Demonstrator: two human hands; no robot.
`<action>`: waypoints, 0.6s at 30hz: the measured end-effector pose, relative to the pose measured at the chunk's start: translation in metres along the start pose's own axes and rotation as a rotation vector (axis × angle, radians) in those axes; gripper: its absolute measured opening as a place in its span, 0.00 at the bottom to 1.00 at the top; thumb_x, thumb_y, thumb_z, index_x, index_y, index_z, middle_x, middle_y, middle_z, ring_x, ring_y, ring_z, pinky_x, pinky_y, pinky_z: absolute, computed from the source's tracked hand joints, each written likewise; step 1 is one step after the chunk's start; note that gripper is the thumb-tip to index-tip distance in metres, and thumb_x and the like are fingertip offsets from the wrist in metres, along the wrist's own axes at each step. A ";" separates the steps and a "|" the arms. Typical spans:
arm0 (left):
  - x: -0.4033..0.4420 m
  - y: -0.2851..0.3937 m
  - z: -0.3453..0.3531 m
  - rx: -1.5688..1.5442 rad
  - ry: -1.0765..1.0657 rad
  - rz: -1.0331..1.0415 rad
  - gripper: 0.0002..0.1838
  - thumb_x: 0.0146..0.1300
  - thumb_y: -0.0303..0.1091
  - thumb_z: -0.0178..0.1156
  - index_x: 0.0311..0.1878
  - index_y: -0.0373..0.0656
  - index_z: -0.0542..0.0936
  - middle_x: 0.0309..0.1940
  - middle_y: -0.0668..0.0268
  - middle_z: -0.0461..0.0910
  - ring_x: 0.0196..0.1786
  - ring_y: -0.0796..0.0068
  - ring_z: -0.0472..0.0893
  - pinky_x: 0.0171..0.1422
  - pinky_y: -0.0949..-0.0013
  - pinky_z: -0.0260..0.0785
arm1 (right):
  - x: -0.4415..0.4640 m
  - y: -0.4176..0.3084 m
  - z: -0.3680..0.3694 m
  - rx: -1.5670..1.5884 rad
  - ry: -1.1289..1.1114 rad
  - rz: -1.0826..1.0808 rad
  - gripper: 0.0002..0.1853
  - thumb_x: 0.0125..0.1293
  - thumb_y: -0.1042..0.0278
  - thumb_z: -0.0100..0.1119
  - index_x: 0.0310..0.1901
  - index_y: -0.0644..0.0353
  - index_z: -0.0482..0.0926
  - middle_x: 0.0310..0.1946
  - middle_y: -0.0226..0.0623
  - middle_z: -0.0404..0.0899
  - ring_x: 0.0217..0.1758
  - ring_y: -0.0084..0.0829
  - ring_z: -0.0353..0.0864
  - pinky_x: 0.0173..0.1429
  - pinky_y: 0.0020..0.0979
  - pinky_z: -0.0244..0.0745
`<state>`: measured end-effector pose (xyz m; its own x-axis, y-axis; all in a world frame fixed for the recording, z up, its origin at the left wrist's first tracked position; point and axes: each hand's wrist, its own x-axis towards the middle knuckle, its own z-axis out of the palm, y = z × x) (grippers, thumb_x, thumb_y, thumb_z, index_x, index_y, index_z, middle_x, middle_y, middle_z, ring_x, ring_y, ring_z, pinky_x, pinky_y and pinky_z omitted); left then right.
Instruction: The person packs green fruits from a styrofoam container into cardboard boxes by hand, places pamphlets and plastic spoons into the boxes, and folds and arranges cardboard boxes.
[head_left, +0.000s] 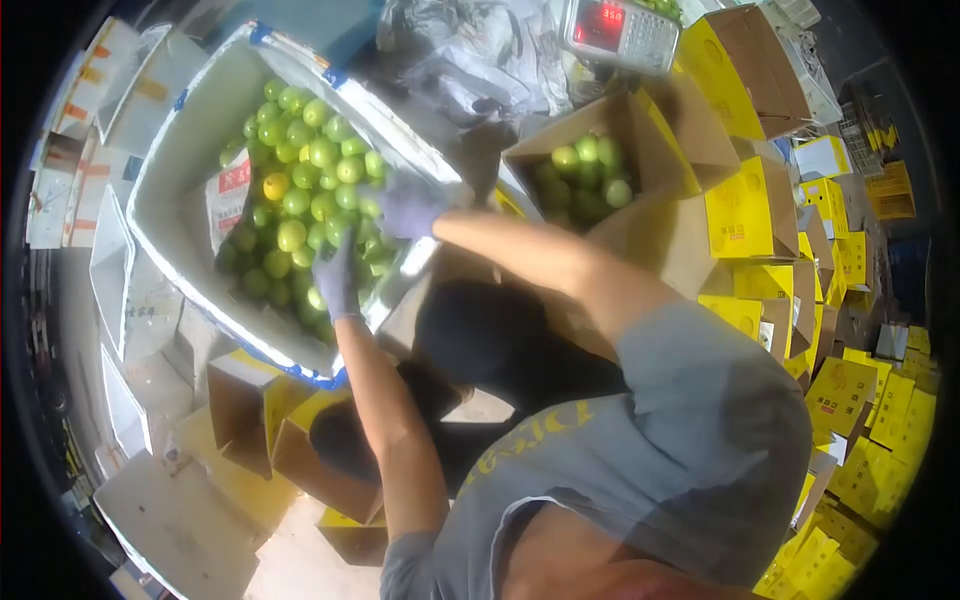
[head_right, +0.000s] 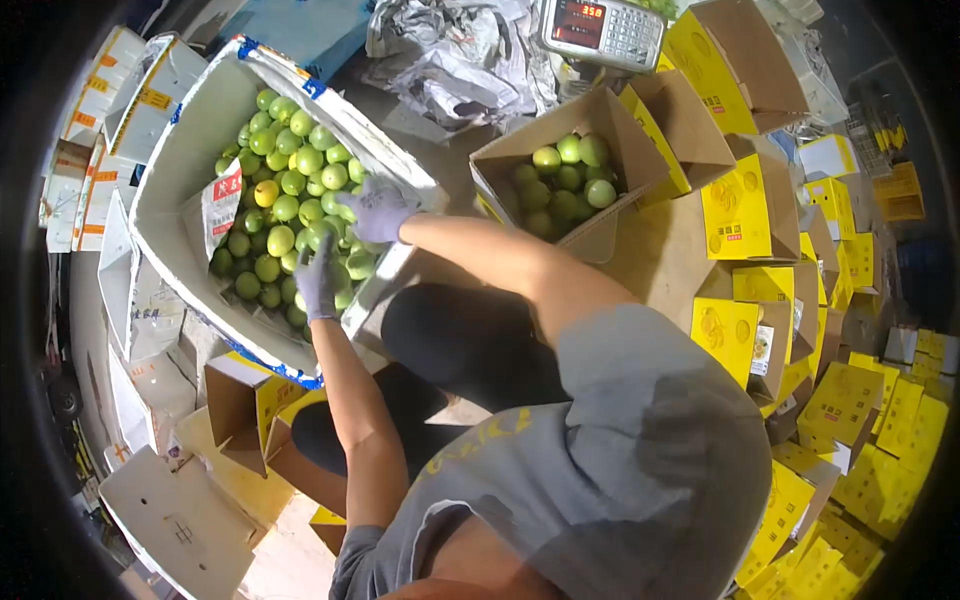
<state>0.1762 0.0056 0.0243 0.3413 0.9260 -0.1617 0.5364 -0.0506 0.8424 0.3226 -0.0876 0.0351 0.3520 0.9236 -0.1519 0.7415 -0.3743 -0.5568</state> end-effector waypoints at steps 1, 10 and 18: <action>-0.020 0.033 -0.011 -0.118 -0.078 0.071 0.34 0.53 0.45 0.66 0.54 0.24 0.71 0.44 0.55 0.79 0.45 0.71 0.77 0.51 0.71 0.67 | -0.017 -0.011 -0.018 0.186 0.062 0.048 0.32 0.59 0.58 0.50 0.66 0.52 0.59 0.60 0.55 0.64 0.65 0.50 0.63 0.61 0.45 0.63; -0.124 0.178 0.100 -0.241 -0.606 0.311 0.31 0.47 0.52 0.69 0.47 0.36 0.79 0.38 0.58 0.82 0.42 0.71 0.80 0.48 0.70 0.72 | -0.182 0.077 -0.093 0.686 1.132 0.159 0.27 0.60 0.66 0.56 0.60 0.66 0.64 0.57 0.46 0.68 0.60 0.35 0.67 0.62 0.34 0.63; -0.177 0.166 0.088 -0.204 -0.376 0.590 0.35 0.52 0.45 0.66 0.61 0.39 0.67 0.54 0.49 0.68 0.56 0.51 0.71 0.60 0.61 0.64 | -0.233 0.160 -0.082 0.324 1.278 0.476 0.18 0.62 0.63 0.54 0.50 0.65 0.74 0.39 0.47 0.78 0.39 0.38 0.79 0.45 0.34 0.73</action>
<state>0.2729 -0.1993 0.1469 0.7910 0.5732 0.2141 0.0395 -0.3970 0.9169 0.4060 -0.3698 0.0487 0.9291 -0.0642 0.3643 0.3040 -0.4286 -0.8508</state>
